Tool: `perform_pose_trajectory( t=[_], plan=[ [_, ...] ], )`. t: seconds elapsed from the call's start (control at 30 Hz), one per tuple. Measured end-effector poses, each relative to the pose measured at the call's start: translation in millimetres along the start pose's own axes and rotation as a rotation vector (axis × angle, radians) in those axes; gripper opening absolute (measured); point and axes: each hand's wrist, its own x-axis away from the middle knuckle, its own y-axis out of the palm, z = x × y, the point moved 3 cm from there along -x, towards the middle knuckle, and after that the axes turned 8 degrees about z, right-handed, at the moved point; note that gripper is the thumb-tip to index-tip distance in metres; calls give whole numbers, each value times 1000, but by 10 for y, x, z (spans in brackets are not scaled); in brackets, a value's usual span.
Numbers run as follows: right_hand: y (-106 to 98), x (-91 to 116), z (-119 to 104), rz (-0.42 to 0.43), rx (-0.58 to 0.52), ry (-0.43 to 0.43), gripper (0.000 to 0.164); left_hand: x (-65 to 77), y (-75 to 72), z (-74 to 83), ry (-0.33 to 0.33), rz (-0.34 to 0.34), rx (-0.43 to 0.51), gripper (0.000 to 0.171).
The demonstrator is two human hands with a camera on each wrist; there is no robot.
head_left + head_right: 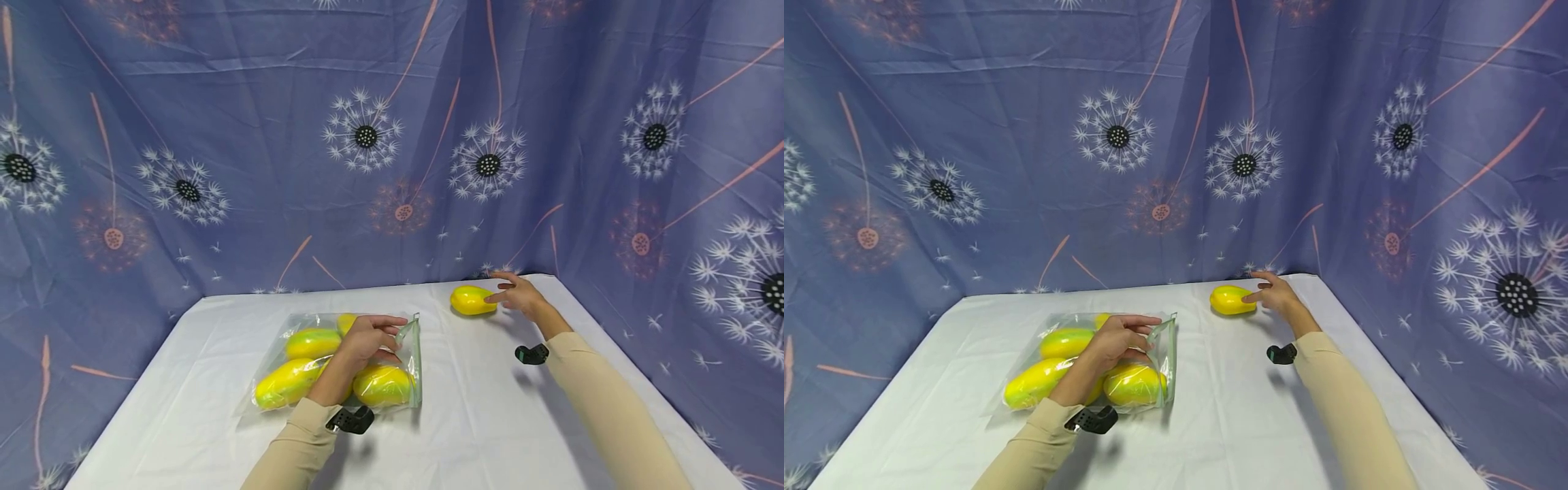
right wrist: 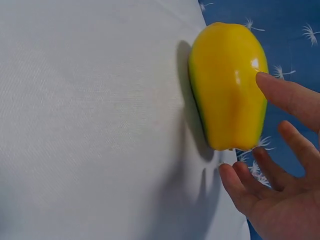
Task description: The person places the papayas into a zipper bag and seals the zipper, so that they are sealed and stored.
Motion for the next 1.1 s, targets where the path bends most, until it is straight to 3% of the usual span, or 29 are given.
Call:
perform_pose_trajectory(
  t=[0.53, 1.1],
  plan=[
    [116, -74, 151, -47, 43, 13, 90, -6, -16, 32, 0, -15, 9, 54],
    [134, -17, 152, 19, 39, 28, 75, 7, -14, 39, -8, 0, -5, 51]
  ],
)
